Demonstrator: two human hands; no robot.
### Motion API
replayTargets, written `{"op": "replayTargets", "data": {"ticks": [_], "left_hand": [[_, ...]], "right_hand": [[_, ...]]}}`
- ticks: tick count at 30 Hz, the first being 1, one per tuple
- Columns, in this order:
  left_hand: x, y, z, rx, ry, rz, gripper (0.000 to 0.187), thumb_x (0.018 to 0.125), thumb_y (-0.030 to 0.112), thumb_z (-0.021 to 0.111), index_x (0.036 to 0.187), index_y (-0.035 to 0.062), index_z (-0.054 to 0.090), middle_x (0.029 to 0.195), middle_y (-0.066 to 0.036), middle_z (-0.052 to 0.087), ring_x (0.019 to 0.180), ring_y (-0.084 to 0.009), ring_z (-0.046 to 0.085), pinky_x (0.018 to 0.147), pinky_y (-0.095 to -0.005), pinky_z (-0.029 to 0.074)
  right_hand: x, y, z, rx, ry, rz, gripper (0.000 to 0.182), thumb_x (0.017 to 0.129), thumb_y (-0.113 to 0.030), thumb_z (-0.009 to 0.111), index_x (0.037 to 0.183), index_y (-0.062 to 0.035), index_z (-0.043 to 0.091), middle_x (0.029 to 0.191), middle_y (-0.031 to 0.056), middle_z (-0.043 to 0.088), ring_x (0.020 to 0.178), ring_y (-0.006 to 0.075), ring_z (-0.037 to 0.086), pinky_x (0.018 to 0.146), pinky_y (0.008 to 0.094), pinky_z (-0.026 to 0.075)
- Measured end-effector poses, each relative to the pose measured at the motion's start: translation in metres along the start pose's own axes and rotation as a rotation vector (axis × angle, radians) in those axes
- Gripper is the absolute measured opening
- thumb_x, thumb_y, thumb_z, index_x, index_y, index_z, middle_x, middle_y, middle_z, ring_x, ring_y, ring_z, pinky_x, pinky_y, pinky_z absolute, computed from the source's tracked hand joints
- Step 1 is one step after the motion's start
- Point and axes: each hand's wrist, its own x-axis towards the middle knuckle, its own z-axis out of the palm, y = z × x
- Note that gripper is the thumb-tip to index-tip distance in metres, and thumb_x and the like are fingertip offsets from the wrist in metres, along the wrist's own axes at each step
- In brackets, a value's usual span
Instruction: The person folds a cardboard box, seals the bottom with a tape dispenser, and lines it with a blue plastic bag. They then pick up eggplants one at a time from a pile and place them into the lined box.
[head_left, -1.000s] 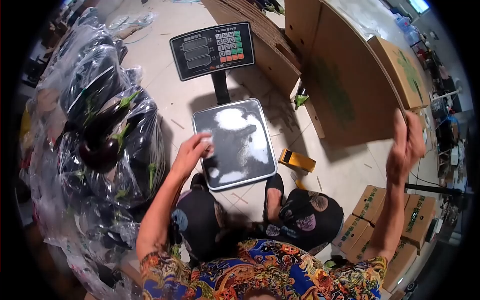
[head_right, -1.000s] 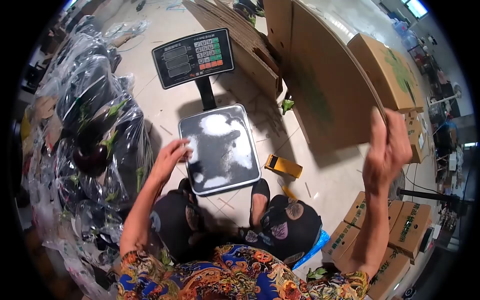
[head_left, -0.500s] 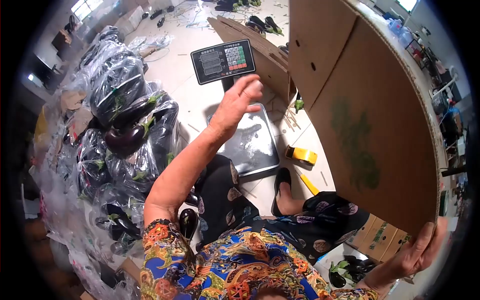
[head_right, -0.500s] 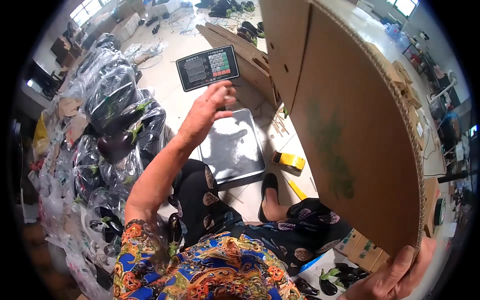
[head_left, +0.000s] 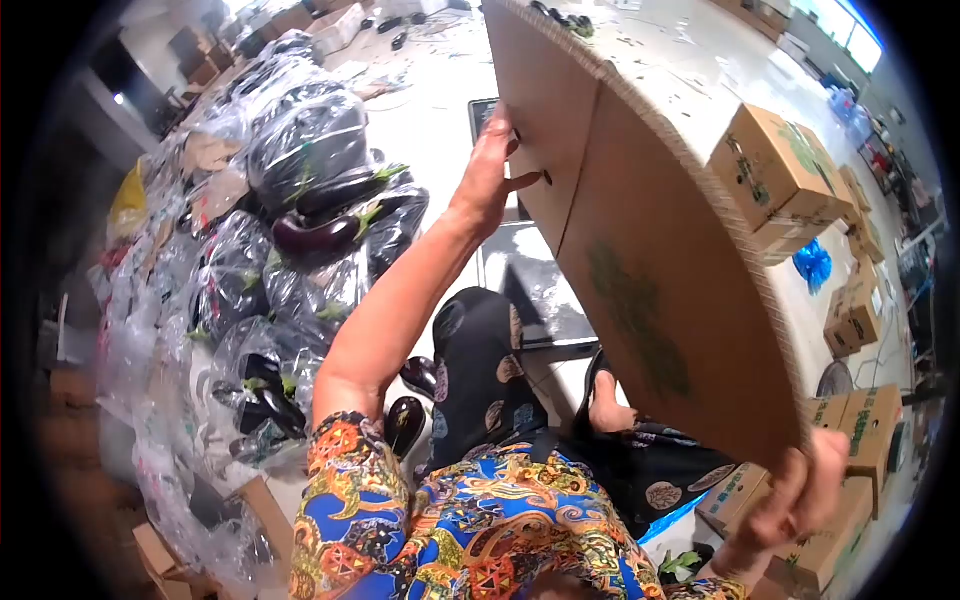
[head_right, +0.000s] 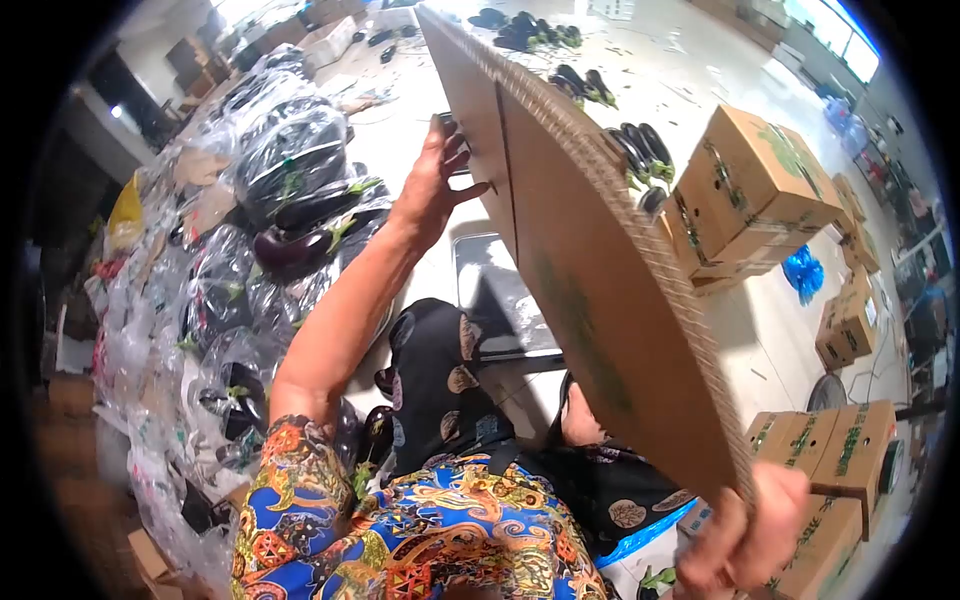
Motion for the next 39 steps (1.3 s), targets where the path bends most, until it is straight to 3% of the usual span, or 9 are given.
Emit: {"op": "replayTargets", "data": {"ticks": [3,8,13,19,23,26,30,34,39], "left_hand": [[0.014,-0.007,-0.01,-0.026,0.133,-0.067,0.104,0.082,0.078,0.043,0.152,0.0074,0.011,0.155,-0.019,0.014,0.142,-0.0345,0.018,0.105,-0.0628,0.029],[0.038,-0.035,-0.043,0.161,0.234,-0.141,0.096,0.077,0.071,0.061,0.144,0.01,0.027,0.142,-0.017,0.036,0.132,-0.0301,0.032,0.098,-0.0581,0.037],[0.037,-0.063,-0.052,0.138,0.276,-0.198,0.094,0.073,0.055,0.076,0.136,0.0019,0.03,0.126,-0.018,0.049,0.112,-0.0288,0.051,0.086,-0.0463,0.046],[0.051,-0.076,-0.052,0.194,0.251,-0.036,0.099,0.071,0.057,0.078,0.138,0.0019,0.031,0.128,-0.017,0.049,0.114,-0.0261,0.05,0.092,-0.0413,0.044],[0.041,-0.072,-0.056,0.163,0.145,-0.063,0.098,0.074,0.064,0.071,0.144,0.0108,0.028,0.138,-0.015,0.041,0.125,-0.029,0.042,0.097,-0.0508,0.039],[0.035,-0.065,-0.063,0.123,0.119,-0.099,0.085,0.078,0.052,0.072,0.142,0.0119,0.034,0.134,-0.013,0.046,0.123,-0.0252,0.045,0.097,-0.0477,0.039],[0.038,-0.05,-0.071,0.288,0.132,-0.146,0.046,0.073,0.013,0.062,0.117,0.0035,0.054,0.101,-0.008,0.063,0.09,-0.0201,0.061,0.078,-0.0356,0.049],[0.046,-0.029,-0.093,0.714,-0.01,0.068,0.053,0.07,0.015,0.056,0.121,0.0015,0.059,0.096,-0.016,0.069,0.089,-0.0233,0.065,0.084,-0.0328,0.049],[0.009,0.007,-0.083,1.263,-0.193,-0.028,0.055,0.07,0.02,0.057,0.122,-0.001,0.057,0.094,-0.023,0.067,0.085,-0.0317,0.065,0.081,-0.0363,0.05]], "right_hand": [[0.003,0.02,0.052,0.055,-0.169,-0.176,0.013,0.083,0.005,0.059,0.096,0.0043,0.06,0.086,0.0162,0.062,0.073,0.0302,0.059,0.065,0.0355,0.049],[-0.032,0.046,0.122,0.114,-0.384,-0.165,0.018,0.081,0.003,0.062,0.1,0.0009,0.06,0.085,0.0184,0.06,0.072,0.0371,0.059,0.063,0.0413,0.049],[-0.016,0.042,0.109,0.284,-0.945,0.091,0.038,0.083,-0.024,0.067,0.112,-0.0021,0.056,0.099,0.0183,0.059,0.088,0.0382,0.061,0.077,0.0439,0.049],[0.032,0.04,0.187,0.338,-0.822,0.111,0.054,0.091,-0.035,0.057,0.13,0.0022,0.046,0.128,0.0256,0.049,0.119,0.0393,0.048,0.101,0.0397,0.038],[0.044,0.046,0.222,0.475,-0.971,0.198,0.061,0.094,-0.044,0.05,0.134,0.0015,0.044,0.13,0.0211,0.05,0.123,0.0305,0.047,0.104,0.0367,0.035],[0.049,0.075,0.22,0.689,-1.044,0.635,0.055,0.093,-0.042,0.053,0.128,0.0009,0.052,0.118,0.0162,0.057,0.112,0.0212,0.052,0.099,0.0327,0.038],[0.064,0.102,0.215,0.309,-0.878,0.311,0.037,0.09,-0.033,0.057,0.103,0.0014,0.06,0.076,0.0113,0.062,0.072,0.0145,0.054,0.069,0.0314,0.046],[0.088,0.113,0.213,0.286,-0.687,0.388,0.025,0.089,-0.022,0.053,0.095,0.0014,0.059,0.065,0.0107,0.056,0.063,0.0104,0.049,0.058,0.0321,0.043],[0.098,0.139,0.23,-0.083,-0.594,0.252,0.031,0.089,-0.023,0.053,0.104,0.0036,0.057,0.076,0.0184,0.061,0.075,0.033,0.058,0.073,0.0402,0.046]]}}
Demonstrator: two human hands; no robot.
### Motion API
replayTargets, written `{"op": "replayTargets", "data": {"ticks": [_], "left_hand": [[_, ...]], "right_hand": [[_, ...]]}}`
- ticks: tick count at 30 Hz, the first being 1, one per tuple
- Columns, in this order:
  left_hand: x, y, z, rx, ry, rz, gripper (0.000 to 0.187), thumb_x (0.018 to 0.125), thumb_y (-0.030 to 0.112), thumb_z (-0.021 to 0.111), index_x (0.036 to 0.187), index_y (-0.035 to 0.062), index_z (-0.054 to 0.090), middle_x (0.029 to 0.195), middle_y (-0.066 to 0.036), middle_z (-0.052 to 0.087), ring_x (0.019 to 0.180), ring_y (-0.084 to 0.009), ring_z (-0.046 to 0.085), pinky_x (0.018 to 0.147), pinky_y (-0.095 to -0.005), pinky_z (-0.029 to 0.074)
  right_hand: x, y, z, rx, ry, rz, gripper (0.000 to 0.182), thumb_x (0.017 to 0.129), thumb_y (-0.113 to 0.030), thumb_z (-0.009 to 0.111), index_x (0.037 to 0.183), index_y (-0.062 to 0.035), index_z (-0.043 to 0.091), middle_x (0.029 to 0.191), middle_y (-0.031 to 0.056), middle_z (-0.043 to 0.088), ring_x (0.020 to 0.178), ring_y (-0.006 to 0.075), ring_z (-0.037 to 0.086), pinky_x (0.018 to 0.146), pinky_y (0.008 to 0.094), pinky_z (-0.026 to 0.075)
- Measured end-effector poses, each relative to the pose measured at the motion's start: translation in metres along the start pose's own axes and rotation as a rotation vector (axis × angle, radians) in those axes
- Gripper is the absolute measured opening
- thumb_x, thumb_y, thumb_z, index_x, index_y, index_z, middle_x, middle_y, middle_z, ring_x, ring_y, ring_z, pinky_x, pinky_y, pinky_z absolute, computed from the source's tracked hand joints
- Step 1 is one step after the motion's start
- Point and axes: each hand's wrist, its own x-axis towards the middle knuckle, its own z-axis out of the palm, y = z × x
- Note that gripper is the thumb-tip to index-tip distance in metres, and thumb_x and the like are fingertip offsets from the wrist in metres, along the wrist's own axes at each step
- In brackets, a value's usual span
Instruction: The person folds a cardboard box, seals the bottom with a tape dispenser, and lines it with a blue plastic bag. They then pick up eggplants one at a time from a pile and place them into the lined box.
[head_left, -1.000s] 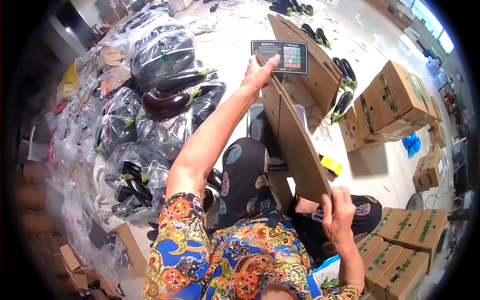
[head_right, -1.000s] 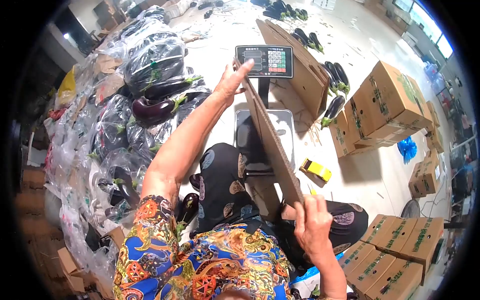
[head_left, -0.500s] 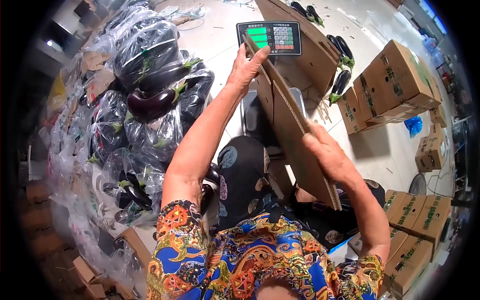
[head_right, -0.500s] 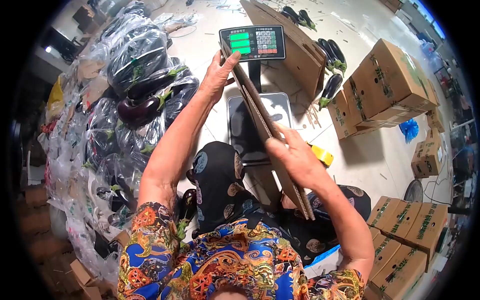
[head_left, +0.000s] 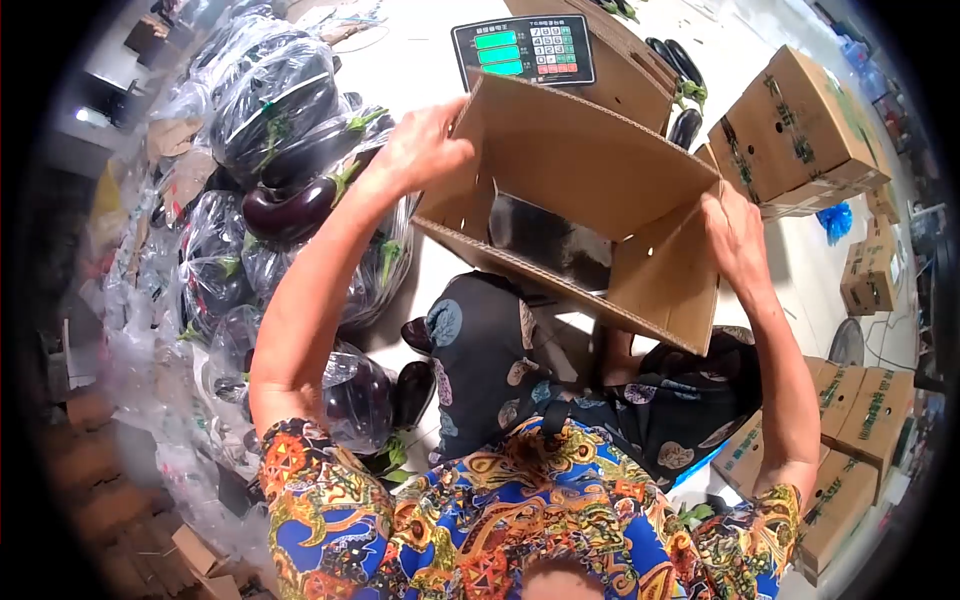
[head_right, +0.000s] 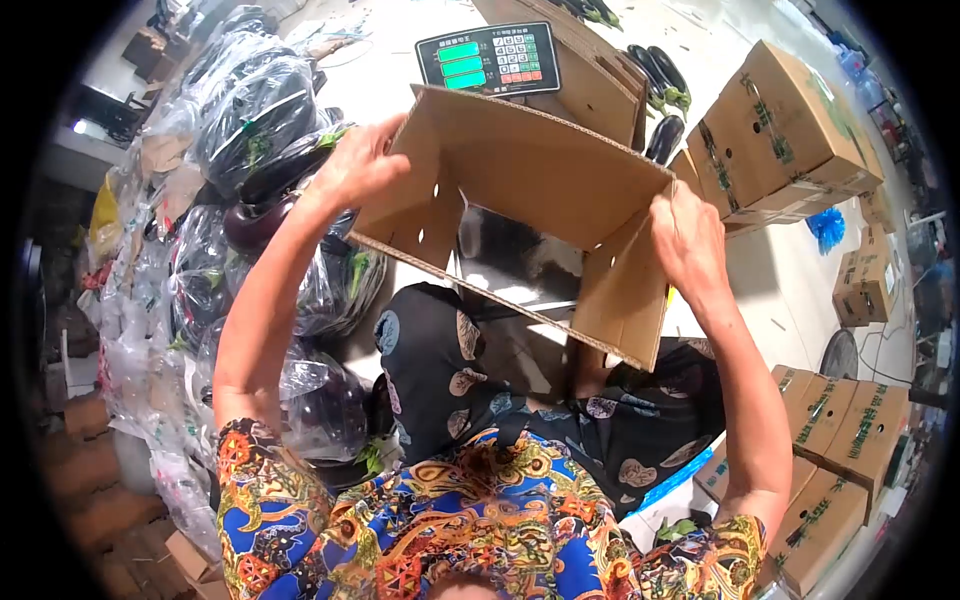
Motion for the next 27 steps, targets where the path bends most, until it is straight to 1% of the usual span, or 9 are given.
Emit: {"op": "replayTargets", "data": {"ticks": [1,4,7,11,16,20,23,25,27], "left_hand": [[-0.007,0.005,-0.005,0.032,-0.077,-0.055,0.058,0.072,0.019,0.055,0.127,-0.0002,0.053,0.102,-0.027,0.064,0.093,-0.0393,0.064,0.085,-0.0402,0.049],[-0.015,-0.001,0.002,0.037,-0.07,-0.072,0.063,0.074,0.017,0.052,0.135,0.0018,0.044,0.11,-0.028,0.062,0.101,-0.0414,0.061,0.09,-0.0437,0.047],[-0.003,-0.018,0.015,0.142,-0.016,0.011,0.061,0.078,0.016,0.05,0.137,0.0027,0.039,0.115,-0.029,0.059,0.106,-0.0434,0.057,0.095,-0.0461,0.044],[-0.001,-0.007,0.005,0.107,-0.087,-0.001,0.058,0.079,0.014,0.049,0.134,-0.0017,0.041,0.12,-0.029,0.055,0.11,-0.0445,0.055,0.096,-0.0466,0.043],[-0.003,-0.014,0.007,0.052,-0.067,0.067,0.056,0.08,0.014,0.049,0.132,-0.0052,0.039,0.119,-0.03,0.053,0.111,-0.044,0.053,0.097,-0.0466,0.043],[-0.003,-0.008,0.018,0.207,-0.014,0.061,0.048,0.081,0.017,0.049,0.122,-0.0075,0.043,0.117,-0.032,0.053,0.114,-0.0426,0.052,0.1,-0.0461,0.041],[0.012,-0.01,0.005,0.028,-0.228,-0.087,0.057,0.08,0.019,0.049,0.132,-0.0048,0.042,0.125,-0.029,0.052,0.115,-0.0407,0.053,0.097,-0.0449,0.043],[0.013,-0.011,-0.004,-0.036,-0.242,-0.059,0.058,0.08,0.02,0.049,0.133,-0.0042,0.042,0.126,-0.026,0.053,0.117,-0.0386,0.053,0.099,-0.0423,0.042],[0.014,-0.023,0.009,-0.168,-0.163,-0.047,0.06,0.081,0.023,0.048,0.135,-0.0033,0.042,0.132,-0.024,0.051,0.123,-0.0348,0.049,0.104,-0.0382,0.039]], "right_hand": [[0.005,-0.005,0.007,-0.051,0.049,0.026,0.032,0.089,-0.023,0.054,0.107,0.0028,0.057,0.082,0.0195,0.062,0.081,0.0359,0.059,0.078,0.0408,0.046],[0.016,-0.028,0.037,0.067,0.515,-0.279,0.04,0.089,-0.023,0.058,0.123,-0.0028,0.052,0.114,0.0189,0.057,0.11,0.0344,0.052,0.095,0.0421,0.039],[0.009,-0.061,0.053,0.124,0.535,-0.401,0.047,0.089,-0.02,0.06,0.133,-0.0085,0.046,0.136,0.0132,0.042,0.126,0.0297,0.039,0.107,0.0479,0.022],[0.013,-0.077,0.074,-0.006,0.475,-0.675,0.062,0.078,-0.011,0.068,0.135,-0.0099,0.045,0.144,0.0127,0.039,0.131,0.0299,0.038,0.106,0.0456,0.023],[0.031,-0.079,0.129,-0.044,-0.036,-0.984,0.066,0.082,-0.017,0.067,0.141,-0.0053,0.039,0.144,0.0175,0.04,0.129,0.0344,0.042,0.103,0.0433,0.035],[0.016,-0.068,0.171,-0.3,-0.454,-1.27,0.066,0.085,-0.032,0.063,0.144,-0.0156,0.036,0.142,0.0135,0.043,0.119,0.0284,0.05,0.092,0.0416,0.043],[0.016,-0.069,0.176,-0.171,-0.411,-1.246,0.061,0.087,-0.025,0.062,0.142,-0.0142,0.038,0.14,0.0125,0.046,0.112,0.0278,0.053,0.089,0.04,0.044],[0.022,-0.081,0.16,0.128,-0.214,-1.168,0.061,0.086,-0.018,0.062,0.142,-0.0115,0.039,0.14,0.0133,0.046,0.108,0.0307,0.054,0.089,0.0397,0.046],[0.012,-0.088,0.168,0.293,-0.268,-1.061,0.058,0.086,-0.018,0.061,0.141,-0.0112,0.041,0.138,0.0128,0.047,0.102,0.0325,0.056,0.087,0.0403,0.047]]}}
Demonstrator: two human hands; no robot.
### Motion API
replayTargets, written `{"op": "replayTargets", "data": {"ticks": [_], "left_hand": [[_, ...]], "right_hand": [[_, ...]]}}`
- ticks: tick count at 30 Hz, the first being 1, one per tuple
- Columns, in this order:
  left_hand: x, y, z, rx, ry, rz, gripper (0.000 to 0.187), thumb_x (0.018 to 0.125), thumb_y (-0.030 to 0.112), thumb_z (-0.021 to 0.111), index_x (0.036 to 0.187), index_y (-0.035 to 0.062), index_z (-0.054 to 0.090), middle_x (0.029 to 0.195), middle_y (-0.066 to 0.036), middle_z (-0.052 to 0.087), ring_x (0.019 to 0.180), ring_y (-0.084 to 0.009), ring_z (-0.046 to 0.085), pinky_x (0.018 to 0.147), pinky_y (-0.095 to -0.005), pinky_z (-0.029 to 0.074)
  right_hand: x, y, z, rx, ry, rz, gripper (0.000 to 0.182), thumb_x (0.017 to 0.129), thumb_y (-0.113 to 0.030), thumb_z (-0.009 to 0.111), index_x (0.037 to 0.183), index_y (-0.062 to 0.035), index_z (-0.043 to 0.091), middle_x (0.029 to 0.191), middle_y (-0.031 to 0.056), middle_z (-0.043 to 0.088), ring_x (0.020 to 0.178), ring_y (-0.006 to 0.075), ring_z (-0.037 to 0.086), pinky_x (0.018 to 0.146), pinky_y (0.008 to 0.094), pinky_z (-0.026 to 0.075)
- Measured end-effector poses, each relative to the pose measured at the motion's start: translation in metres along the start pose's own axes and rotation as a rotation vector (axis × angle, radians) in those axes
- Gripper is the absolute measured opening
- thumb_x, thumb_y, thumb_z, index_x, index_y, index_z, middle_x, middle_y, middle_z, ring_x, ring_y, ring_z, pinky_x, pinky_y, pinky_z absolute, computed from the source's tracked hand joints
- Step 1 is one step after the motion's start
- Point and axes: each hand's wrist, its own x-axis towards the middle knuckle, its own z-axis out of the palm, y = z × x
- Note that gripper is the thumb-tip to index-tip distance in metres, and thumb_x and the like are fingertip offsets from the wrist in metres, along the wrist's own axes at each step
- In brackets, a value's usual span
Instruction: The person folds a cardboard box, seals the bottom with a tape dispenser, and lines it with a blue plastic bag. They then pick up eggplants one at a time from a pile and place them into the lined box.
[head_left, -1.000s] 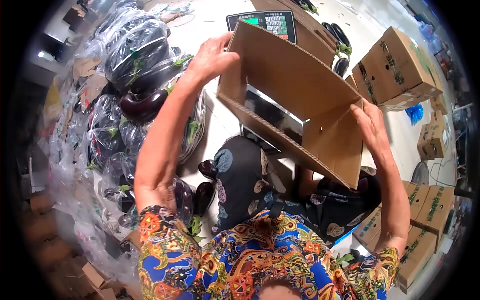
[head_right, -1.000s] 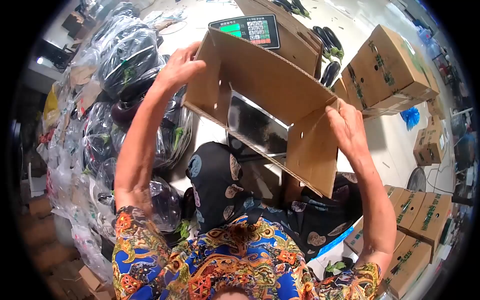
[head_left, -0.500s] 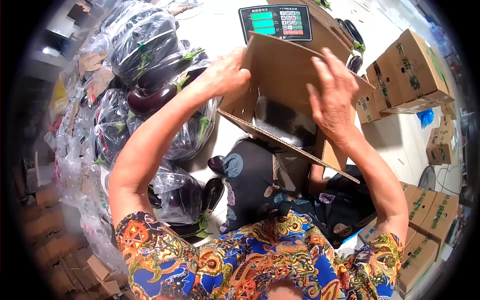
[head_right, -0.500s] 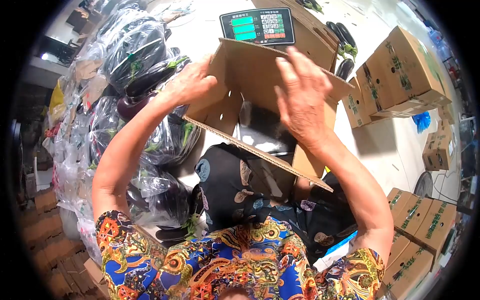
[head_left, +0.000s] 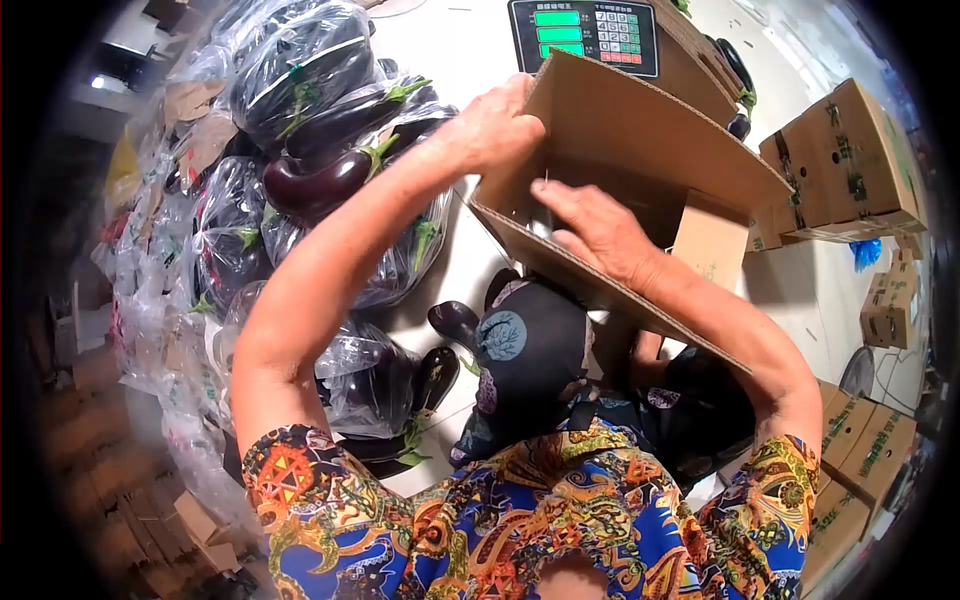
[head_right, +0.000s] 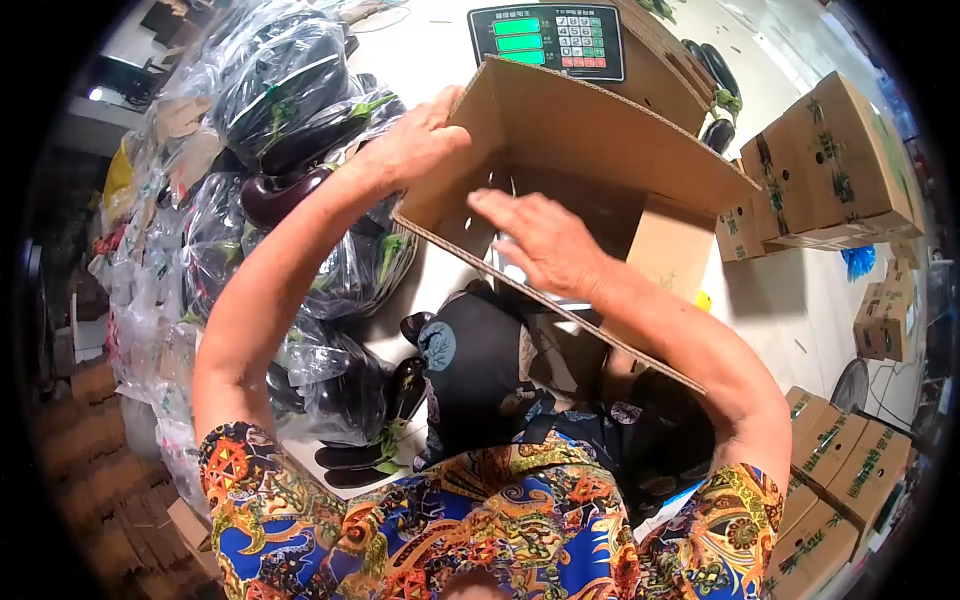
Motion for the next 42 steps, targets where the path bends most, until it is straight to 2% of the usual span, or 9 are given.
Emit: {"op": "replayTargets", "data": {"ticks": [11,15,18,20,23,27,31,35,42], "left_hand": [[0.012,0.013,0.05,0.168,0.168,0.178,0.049,0.081,0.017,0.051,0.125,-0.0017,0.043,0.121,-0.028,0.047,0.113,-0.0434,0.047,0.097,-0.0518,0.04],[0.019,0.011,0.038,0.088,-0.031,0.247,0.065,0.086,0.051,0.051,0.128,0.002,0.043,0.123,-0.026,0.046,0.119,-0.0414,0.042,0.102,-0.0501,0.036],[0.018,0.004,0.053,-0.126,-0.029,0.112,0.087,0.087,0.066,0.041,0.141,-0.0026,0.033,0.138,-0.026,0.039,0.133,-0.039,0.031,0.113,-0.0442,0.021],[0.027,-0.004,0.053,-0.268,-0.083,0.149,0.089,0.091,0.064,0.034,0.147,-0.0041,0.023,0.15,-0.026,0.026,0.14,-0.0364,0.024,0.116,-0.0421,0.015],[0.016,-0.041,0.085,-0.541,-0.044,0.241,0.072,0.099,0.051,0.035,0.147,-0.002,0.024,0.145,-0.023,0.035,0.138,-0.0335,0.029,0.116,-0.0386,0.02],[0.004,-0.049,0.08,-0.369,-0.005,0.409,0.053,0.101,0.04,0.043,0.14,0.0043,0.041,0.134,-0.016,0.051,0.122,-0.022,0.051,0.102,-0.0315,0.04],[-0.02,-0.037,0.077,-0.672,0.074,-0.005,0.043,0.1,0.028,0.049,0.134,0.0017,0.046,0.126,-0.009,0.056,0.113,-0.0154,0.054,0.099,-0.0316,0.044],[-0.062,-0.035,0.087,-1.403,0.315,-0.098,0.049,0.102,0.032,0.039,0.131,-0.0068,0.045,0.13,-0.021,0.052,0.121,-0.0271,0.051,0.107,-0.0361,0.038],[-0.079,-0.022,0.098,-1.182,0.452,0.085,0.081,0.096,0.062,0.027,0.136,-0.007,0.038,0.137,-0.02,0.047,0.128,-0.0272,0.045,0.109,-0.0375,0.032]], "right_hand": [[0.009,0.004,0.028,-0.125,0.021,-0.294,0.034,0.081,-0.019,0.057,0.111,-0.0016,0.057,0.131,0.0173,0.048,0.097,0.0279,0.054,0.08,0.0359,0.048],[-0.002,0.003,0.025,-0.169,-0.319,-0.15,0.029,0.077,-0.014,0.06,0.102,-0.0015,0.059,0.106,0.0137,0.059,0.081,0.026,0.058,0.071,0.0335,0.05],[0.006,-0.022,-0.026,-0.198,-0.192,-0.308,0.035,0.074,-0.012,0.062,0.108,-0.0014,0.059,0.095,0.0102,0.06,0.074,0.0252,0.058,0.067,0.0319,0.049],[0.012,-0.039,-0.057,-0.268,0.058,-0.284,0.032,0.075,-0.012,0.063,0.105,-0.0009,0.058,0.096,0.0107,0.059,0.079,0.0265,0.058,0.069,0.0341,0.049],[0.033,-0.042,-0.087,-0.374,0.312,-0.232,0.029,0.079,-0.015,0.065,0.103,0.0003,0.057,0.099,0.0123,0.057,0.088,0.0306,0.057,0.075,0.0397,0.048],[0.054,-0.01,-0.073,-0.462,0.173,-0.009,0.024,0.088,-0.026,0.06,0.103,-0.0073,0.062,0.109,0.0079,0.061,0.098,0.0267,0.053,0.086,0.04,0.039],[0.032,-0.021,-0.074,-0.543,-0.016,0.028,0.026,0.088,-0.029,0.061,0.102,-0.0083,0.064,0.109,0.0047,0.063,0.096,0.0226,0.055,0.088,0.039,0.037],[-0.007,0.003,-0.05,-0.497,-0.172,0.082,0.05,0.08,-0.02,0.07,0.124,-0.0006,0.055,0.127,0.0152,0.055,0.111,0.0285,0.054,0.096,0.0402,0.041],[-0.008,0.011,-0.038,-0.485,-0.141,0.03,0.067,0.071,-0.015,0.076,0.13,0.0045,0.048,0.134,0.0208,0.049,0.117,0.0324,0.053,0.095,0.0388,0.045]]}}
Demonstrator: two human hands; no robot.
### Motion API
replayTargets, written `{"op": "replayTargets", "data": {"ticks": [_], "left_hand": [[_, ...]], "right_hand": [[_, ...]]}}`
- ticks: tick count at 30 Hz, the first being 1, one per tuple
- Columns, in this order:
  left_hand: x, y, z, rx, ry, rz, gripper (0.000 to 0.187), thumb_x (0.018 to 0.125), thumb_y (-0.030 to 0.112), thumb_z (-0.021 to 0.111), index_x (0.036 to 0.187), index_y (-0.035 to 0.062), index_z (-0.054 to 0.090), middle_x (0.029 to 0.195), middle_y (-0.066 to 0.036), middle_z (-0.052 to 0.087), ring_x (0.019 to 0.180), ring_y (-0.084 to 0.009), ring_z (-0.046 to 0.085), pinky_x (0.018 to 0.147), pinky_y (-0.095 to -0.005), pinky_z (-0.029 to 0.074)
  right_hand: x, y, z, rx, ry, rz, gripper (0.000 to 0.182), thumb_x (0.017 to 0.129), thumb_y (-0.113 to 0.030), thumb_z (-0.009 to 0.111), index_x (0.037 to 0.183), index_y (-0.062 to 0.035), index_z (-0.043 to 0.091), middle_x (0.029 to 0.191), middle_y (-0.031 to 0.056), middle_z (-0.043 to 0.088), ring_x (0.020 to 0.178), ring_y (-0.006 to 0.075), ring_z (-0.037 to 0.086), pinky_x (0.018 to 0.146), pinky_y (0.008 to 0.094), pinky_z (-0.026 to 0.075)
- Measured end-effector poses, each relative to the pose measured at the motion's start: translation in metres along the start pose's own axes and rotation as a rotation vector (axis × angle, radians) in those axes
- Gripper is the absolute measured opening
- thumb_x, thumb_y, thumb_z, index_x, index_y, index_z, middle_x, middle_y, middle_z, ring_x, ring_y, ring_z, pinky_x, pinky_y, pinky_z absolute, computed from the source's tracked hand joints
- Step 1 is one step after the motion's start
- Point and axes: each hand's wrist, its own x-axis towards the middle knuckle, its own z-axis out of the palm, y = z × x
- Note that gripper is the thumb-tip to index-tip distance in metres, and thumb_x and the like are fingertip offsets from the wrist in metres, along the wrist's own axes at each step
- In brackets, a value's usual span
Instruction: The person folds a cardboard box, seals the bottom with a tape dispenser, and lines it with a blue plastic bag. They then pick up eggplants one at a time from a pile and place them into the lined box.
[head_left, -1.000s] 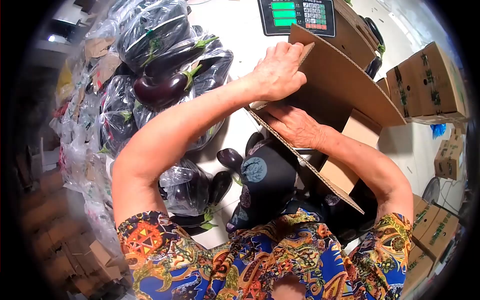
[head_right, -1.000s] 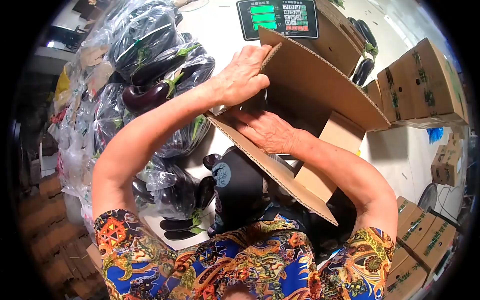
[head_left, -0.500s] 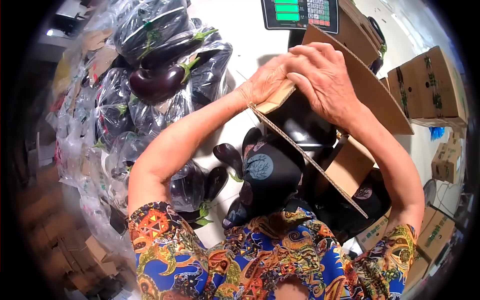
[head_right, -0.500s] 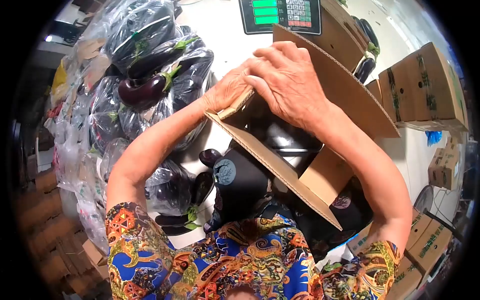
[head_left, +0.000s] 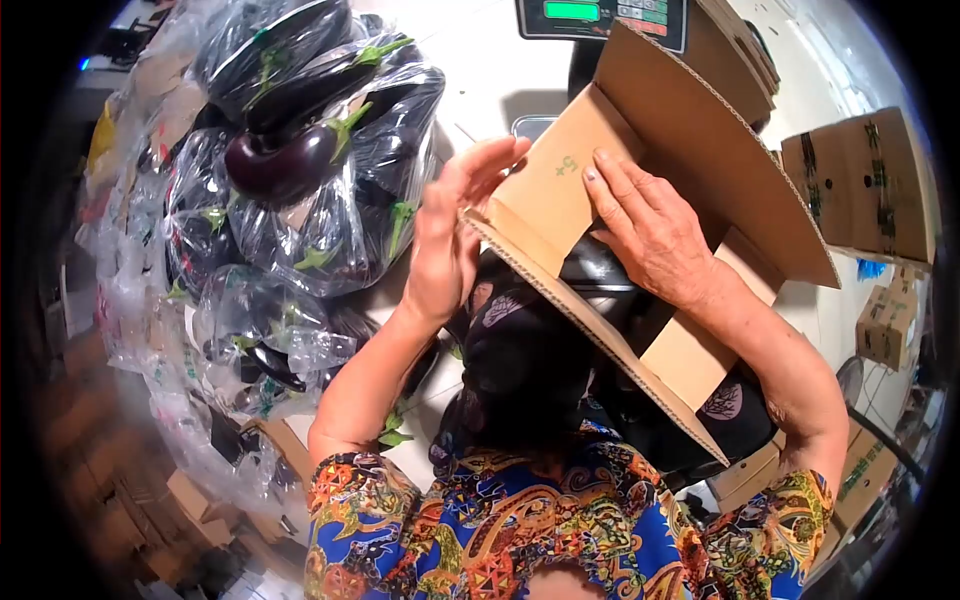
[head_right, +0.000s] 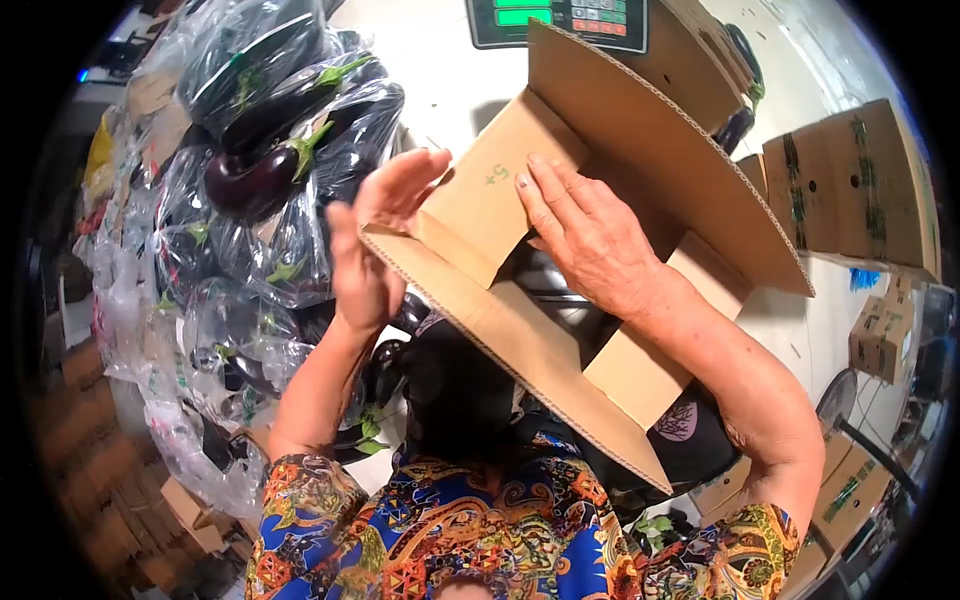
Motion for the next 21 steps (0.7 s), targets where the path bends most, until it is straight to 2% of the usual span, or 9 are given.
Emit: {"op": "replayTargets", "data": {"ticks": [4,8,9,11,12,15,16,18,21], "left_hand": [[0.021,0.023,0.019,0.539,-0.172,0.366,0.067,0.095,0.04,0.05,0.143,-0.001,0.027,0.135,-0.025,0.047,0.128,-0.0316,0.047,0.106,-0.0416,0.036],[0.043,0.019,0.029,0.602,-0.157,0.029,0.051,0.1,0.032,0.04,0.139,-0.0006,0.033,0.136,-0.024,0.049,0.116,-0.0267,0.056,0.098,-0.0362,0.044],[0.046,0.017,0.034,0.633,-0.123,0.009,0.055,0.097,0.028,0.048,0.141,-0.0018,0.032,0.133,-0.029,0.047,0.112,-0.0346,0.057,0.096,-0.0394,0.044],[0.057,-0.011,0.027,1.111,-0.075,0.455,0.055,0.097,0.031,0.049,0.139,-0.0019,0.034,0.129,-0.029,0.05,0.103,-0.0384,0.06,0.093,-0.0414,0.045],[0.058,-0.016,0.024,1.268,0.002,0.586,0.055,0.098,0.034,0.049,0.137,-0.0029,0.037,0.125,-0.031,0.051,0.1,-0.0432,0.059,0.091,-0.0455,0.046],[0.054,-0.009,0.026,1.091,-0.186,0.267,0.056,0.098,0.035,0.048,0.137,-0.004,0.037,0.12,-0.032,0.053,0.101,-0.0454,0.058,0.088,-0.0489,0.047],[0.055,-0.006,0.03,1.187,-0.201,0.063,0.056,0.099,0.035,0.047,0.139,-0.0022,0.037,0.123,-0.031,0.054,0.114,-0.0445,0.054,0.096,-0.044,0.044],[0.055,-0.005,0.032,1.264,-0.194,0.068,0.056,0.099,0.036,0.047,0.138,-0.002,0.039,0.119,-0.031,0.057,0.109,-0.046,0.056,0.093,-0.0456,0.045],[0.06,-0.011,0.023,1.229,-0.138,0.119,0.054,0.099,0.038,0.045,0.136,-0.0022,0.043,0.116,-0.03,0.059,0.106,-0.0459,0.058,0.092,-0.0468,0.045]], "right_hand": [[-0.001,-0.001,0.003,0.073,-0.031,0.044,0.065,0.073,-0.015,0.074,0.13,0.0036,0.049,0.136,0.0203,0.047,0.123,0.0329,0.049,0.097,0.0391,0.044],[0.0,0.007,0.0,0.064,-0.028,-0.004,0.051,0.082,-0.019,0.068,0.126,0.0013,0.052,0.132,0.0208,0.05,0.12,0.0336,0.052,0.094,0.0399,0.047],[0.001,0.012,-0.007,0.135,-0.087,0.003,0.048,0.082,-0.019,0.068,0.124,0.0006,0.054,0.13,0.0202,0.052,0.118,0.0337,0.053,0.094,0.04,0.048],[0.0,0.024,-0.031,0.276,-0.199,0.025,0.041,0.083,-0.018,0.067,0.118,-0.0008,0.057,0.126,0.019,0.057,0.114,0.0337,0.057,0.094,0.0403,0.049],[-0.006,0.024,-0.047,0.291,-0.086,0.098,0.029,0.081,-0.014,0.067,0.107,-0.001,0.062,0.117,0.0173,0.063,0.107,0.0337,0.062,0.09,0.0391,0.052],[-0.015,0.026,-0.107,-0.119,0.336,0.051,0.022,0.083,-0.015,0.068,0.101,-0.0018,0.064,0.112,0.0127,0.067,0.099,0.0327,0.065,0.084,0.0372,0.054],[-0.017,0.031,-0.121,-0.328,0.309,0.123,0.028,0.086,-0.022,0.066,0.105,-0.0024,0.063,0.108,0.0143,0.067,0.096,0.0329,0.065,0.082,0.0381,0.054],[-0.04,0.04,-0.127,-0.291,0.096,0.417,0.042,0.089,-0.037,0.063,0.114,-0.0033,0.058,0.101,0.0178,0.067,0.091,0.0336,0.065,0.078,0.0408,0.053],[-0.046,0.025,-0.135,0.273,-0.348,0.723,0.068,0.081,-0.05,0.07,0.124,-0.0014,0.051,0.106,0.0203,0.065,0.099,0.0347,0.064,0.085,0.0392,0.05]]}}
